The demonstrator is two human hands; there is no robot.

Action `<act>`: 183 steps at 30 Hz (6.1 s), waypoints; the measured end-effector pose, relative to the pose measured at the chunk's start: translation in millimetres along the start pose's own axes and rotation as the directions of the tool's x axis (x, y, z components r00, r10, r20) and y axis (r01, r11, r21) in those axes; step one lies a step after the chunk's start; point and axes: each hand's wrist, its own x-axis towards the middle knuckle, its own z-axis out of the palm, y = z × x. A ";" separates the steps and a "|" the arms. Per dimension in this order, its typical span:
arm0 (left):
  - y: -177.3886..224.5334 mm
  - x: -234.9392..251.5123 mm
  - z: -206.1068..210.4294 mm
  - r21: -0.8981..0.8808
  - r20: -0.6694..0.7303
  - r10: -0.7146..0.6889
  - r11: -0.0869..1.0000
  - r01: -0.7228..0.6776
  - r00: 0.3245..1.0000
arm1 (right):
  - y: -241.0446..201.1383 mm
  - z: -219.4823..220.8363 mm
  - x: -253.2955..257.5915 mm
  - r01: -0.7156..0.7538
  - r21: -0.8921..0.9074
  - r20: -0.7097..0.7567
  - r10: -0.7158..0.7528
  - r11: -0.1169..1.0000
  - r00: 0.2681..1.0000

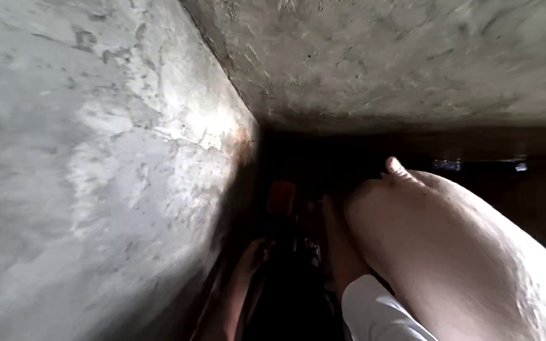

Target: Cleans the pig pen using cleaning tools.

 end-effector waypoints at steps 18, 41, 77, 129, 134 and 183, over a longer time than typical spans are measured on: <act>13.4 42.9 2.8 0.020 -0.148 -0.136 0.990 0.141 0.980 | 45.7 -16.0 -48.0 0.125 -0.278 0.116 -0.096 0.952 0.989; 24.4 56.1 6.1 0.125 -0.143 -0.063 0.989 0.082 0.988 | 19.7 37.5 -16.7 0.393 -0.478 0.526 -0.102 0.786 0.845; 106.7 155.4 84.7 -0.164 -0.096 -0.121 0.981 0.104 0.988 | 40.6 10.3 -48.7 0.253 -0.475 0.492 0.016 0.843 0.870; 100.1 166.6 74.7 -0.321 -0.067 0.046 0.945 -0.065 0.997 | -83.3 -3.7 -36.1 0.574 -0.786 0.572 -0.082 0.228 0.816; 105.3 168.4 75.8 -0.400 -0.052 -0.009 0.917 -0.012 0.999 | -151.5 -65.5 -27.7 0.455 -0.885 0.436 -0.168 0.098 0.884; 98.3 150.4 77.0 -0.294 -0.112 0.093 0.948 -0.122 0.989 | -222.3 -30.0 -55.3 0.528 -0.813 0.580 -0.254 -0.246 0.774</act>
